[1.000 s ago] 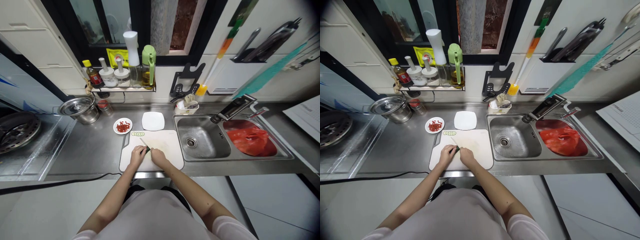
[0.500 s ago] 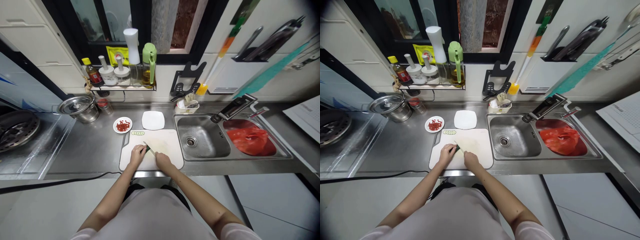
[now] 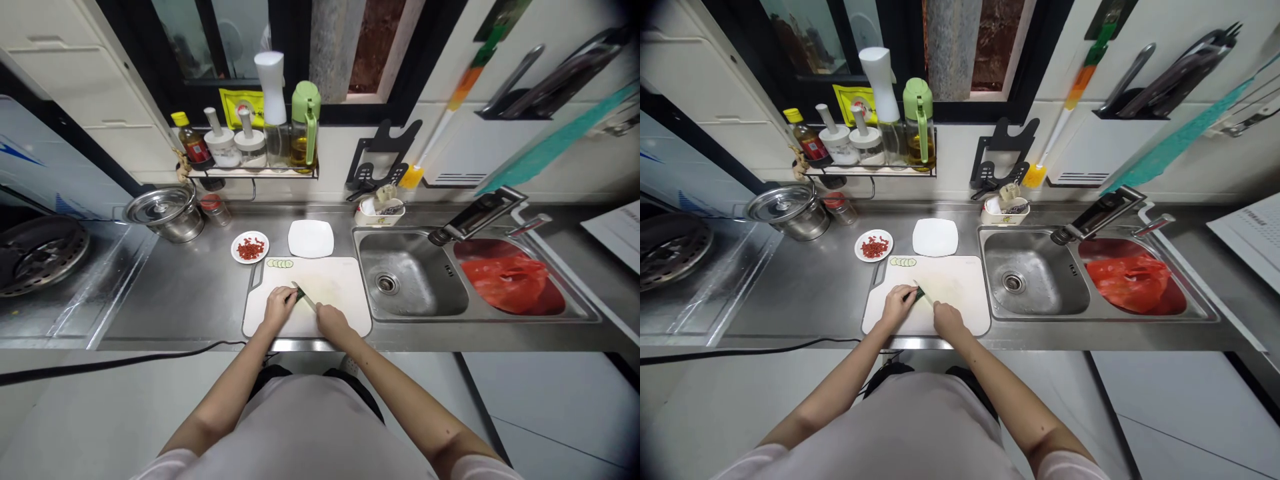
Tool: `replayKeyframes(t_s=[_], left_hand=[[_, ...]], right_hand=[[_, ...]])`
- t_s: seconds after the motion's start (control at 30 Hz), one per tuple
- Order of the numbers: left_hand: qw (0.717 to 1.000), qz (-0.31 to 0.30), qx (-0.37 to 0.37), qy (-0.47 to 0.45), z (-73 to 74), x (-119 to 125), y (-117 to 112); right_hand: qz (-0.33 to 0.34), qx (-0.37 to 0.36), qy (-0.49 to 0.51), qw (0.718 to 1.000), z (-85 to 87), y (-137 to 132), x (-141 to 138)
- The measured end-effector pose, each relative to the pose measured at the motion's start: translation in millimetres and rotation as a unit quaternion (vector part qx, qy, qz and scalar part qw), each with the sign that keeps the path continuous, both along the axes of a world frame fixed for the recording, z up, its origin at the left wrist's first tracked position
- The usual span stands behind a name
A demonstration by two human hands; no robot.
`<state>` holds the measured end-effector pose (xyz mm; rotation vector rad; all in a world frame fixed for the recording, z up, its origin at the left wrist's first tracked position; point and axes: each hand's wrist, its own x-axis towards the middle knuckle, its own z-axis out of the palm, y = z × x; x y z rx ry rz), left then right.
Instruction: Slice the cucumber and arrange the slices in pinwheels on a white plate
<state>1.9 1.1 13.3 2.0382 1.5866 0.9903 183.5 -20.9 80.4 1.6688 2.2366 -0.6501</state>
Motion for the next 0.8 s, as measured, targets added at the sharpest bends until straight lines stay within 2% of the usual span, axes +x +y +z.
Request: replayKeyframes(t_s=[0.47,0.63,0.8], left_hand=[[1.0,0.008,-0.014,0.019,3.9,0,0],[0.999,0.022,-0.026,-0.001,7.9,2,-3],[0.999,0.04,-0.029,0.0,5.9,1,-6]], right_hand=[[-0.018,-0.007,-0.004,1.0,5.4,1,4],[-0.017,0.036,-0.019,0.999,14.6,-2,7],[0.002,0.094,-0.035,0.995,17.4,-1,16]])
